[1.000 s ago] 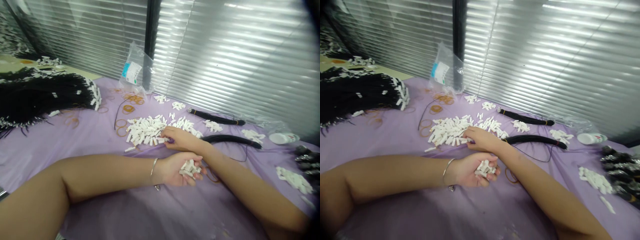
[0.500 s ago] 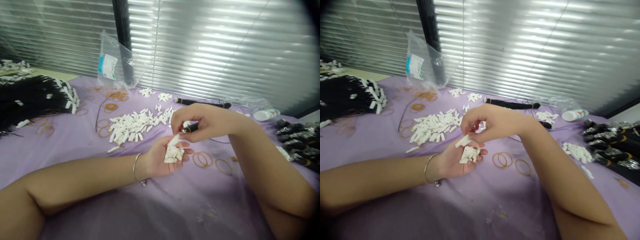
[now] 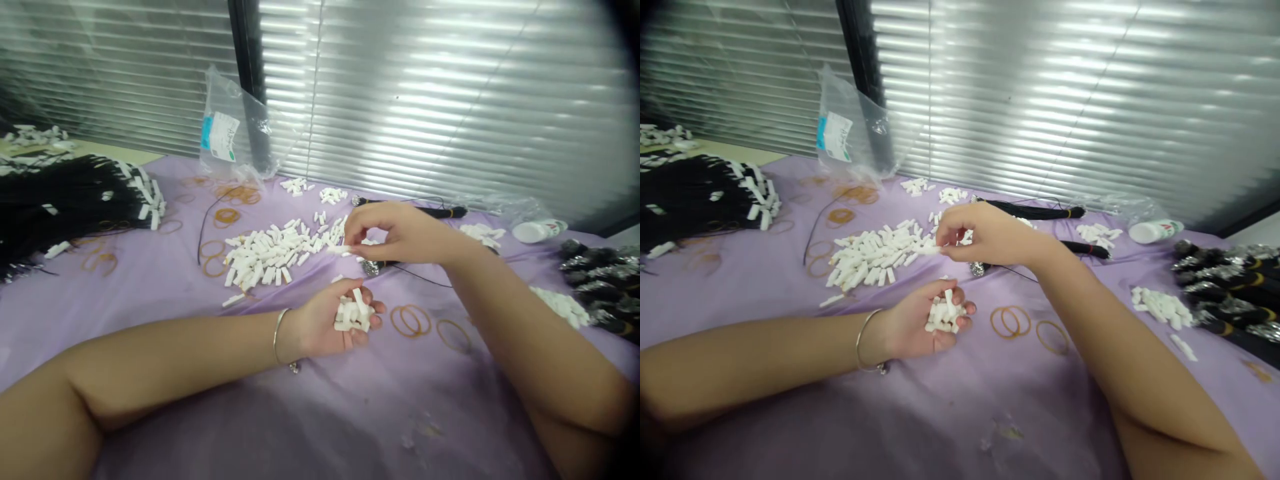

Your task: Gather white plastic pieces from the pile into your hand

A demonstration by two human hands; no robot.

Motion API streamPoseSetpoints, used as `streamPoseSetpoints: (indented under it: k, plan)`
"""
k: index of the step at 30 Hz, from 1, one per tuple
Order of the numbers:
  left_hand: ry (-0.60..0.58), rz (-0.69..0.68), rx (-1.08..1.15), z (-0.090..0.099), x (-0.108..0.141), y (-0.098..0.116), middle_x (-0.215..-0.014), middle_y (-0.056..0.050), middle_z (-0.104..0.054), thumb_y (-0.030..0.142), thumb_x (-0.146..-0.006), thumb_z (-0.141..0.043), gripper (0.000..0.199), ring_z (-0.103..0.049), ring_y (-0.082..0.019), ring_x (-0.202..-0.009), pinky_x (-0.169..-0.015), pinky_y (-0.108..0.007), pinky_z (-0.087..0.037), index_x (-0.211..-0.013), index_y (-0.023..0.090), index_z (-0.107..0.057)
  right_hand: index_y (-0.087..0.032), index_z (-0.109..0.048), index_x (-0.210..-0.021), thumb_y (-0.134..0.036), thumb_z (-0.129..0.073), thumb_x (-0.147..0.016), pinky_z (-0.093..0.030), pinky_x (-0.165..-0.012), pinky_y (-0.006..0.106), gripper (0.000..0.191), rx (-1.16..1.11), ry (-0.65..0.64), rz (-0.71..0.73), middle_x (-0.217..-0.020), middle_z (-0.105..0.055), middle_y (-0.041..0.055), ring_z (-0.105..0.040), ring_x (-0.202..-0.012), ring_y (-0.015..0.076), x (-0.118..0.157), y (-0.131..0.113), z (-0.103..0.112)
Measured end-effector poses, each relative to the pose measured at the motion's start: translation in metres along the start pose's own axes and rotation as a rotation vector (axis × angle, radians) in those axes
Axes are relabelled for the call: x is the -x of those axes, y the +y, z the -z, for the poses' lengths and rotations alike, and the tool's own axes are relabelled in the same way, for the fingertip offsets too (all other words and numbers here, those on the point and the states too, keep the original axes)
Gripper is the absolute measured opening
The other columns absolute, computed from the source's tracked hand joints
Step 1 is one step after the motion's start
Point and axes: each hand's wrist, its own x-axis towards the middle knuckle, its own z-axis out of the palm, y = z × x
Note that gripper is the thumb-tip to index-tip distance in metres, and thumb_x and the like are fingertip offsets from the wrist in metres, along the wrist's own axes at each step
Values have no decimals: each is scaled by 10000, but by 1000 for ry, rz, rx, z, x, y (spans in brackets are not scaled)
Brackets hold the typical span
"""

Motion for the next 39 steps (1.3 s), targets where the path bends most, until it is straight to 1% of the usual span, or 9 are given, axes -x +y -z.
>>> streamPoseSetpoints:
  k: [6, 12, 16, 20, 25, 31, 35, 37, 39]
  plan:
    - [25, -9, -116, -4, 2, -4, -715, -18, -540, 346, -836, -534, 336, -495, -70, -551, -432, -172, -226, -586, 132, -471, -123, -626, -866, -202, -565, -776, -436, -687, 256, 134, 163, 67, -196, -836, -636, 62, -553, -726, 134, -29, 34, -52]
    - [15, -14, -292, 0, -3, -7, -722, -28, -589, 318, -884, -419, 304, -547, -107, -594, -488, -228, -335, -707, 124, -571, -101, -626, -1018, -205, -591, -782, -410, -773, 307, 260, 227, -26, -147, -947, -637, 112, -557, -853, 193, -56, 31, -81]
    - [-9, -13, -236, 0, -4, -6, -763, -64, -619, 321, -917, -281, 411, -587, -128, -639, -523, -239, -391, -796, 102, -607, -115, -658, -964, -178, -602, -779, -407, -756, 288, 203, 213, -57, -139, -945, -658, 94, -572, -828, 177, -57, 30, -76]
    - [0, -37, -217, -4, 0, -5, -758, -55, -617, 277, -901, -345, 332, -596, -120, -653, -554, -221, -412, -833, 97, -616, -151, -672, -879, -264, -647, -765, -423, -662, 228, 163, 91, -36, -174, -838, -674, 25, -579, -713, 118, -39, 29, -64]
    - [-7, -42, -150, 0, -1, -3, -821, -93, -643, 406, -926, -277, 470, -635, -159, -710, -573, -250, -474, -910, 86, -621, -154, -662, -807, -293, -662, -734, -424, -586, 220, 157, -158, 89, -310, -756, -653, 10, -565, -656, 106, -3, 0, -33]
    - [-27, -63, -36, 5, -4, 0, -846, -123, -634, 433, -881, -398, 417, -640, -202, -743, -523, -247, -488, -847, 77, -613, -217, -663, -987, -371, -668, -734, -441, -675, 260, 296, 80, -106, -138, -951, -654, 26, -580, -805, 147, 19, -45, 5]
    - [-27, 20, -42, 0, 1, 0, -759, -42, -574, 202, -813, -558, 98, -526, -70, -554, -338, -98, -236, -747, 130, -553, -162, -635, -1017, -365, -613, -791, -439, -712, 273, 305, 179, 75, -184, -992, -642, 59, -572, -840, 156, 11, -24, -7]
    - [-8, 44, -118, -3, 3, -1, -705, -16, -535, 172, -802, -582, 108, -458, -40, -500, -334, -90, -143, -721, 137, -521, -142, -645, -970, -304, -617, -791, -437, -691, 262, 243, 144, 34, -191, -926, -648, 54, -566, -766, 135, 6, -3, -23]
    - [-9, 56, -248, -4, 4, -3, -675, -6, -518, 208, -794, -615, 149, -445, -45, -486, -349, -107, -119, -718, 145, -503, -142, -659, -939, -264, -630, -782, -439, -702, 254, 201, 90, -112, -129, -892, -642, 49, -559, -751, 126, 1, 16, -39]
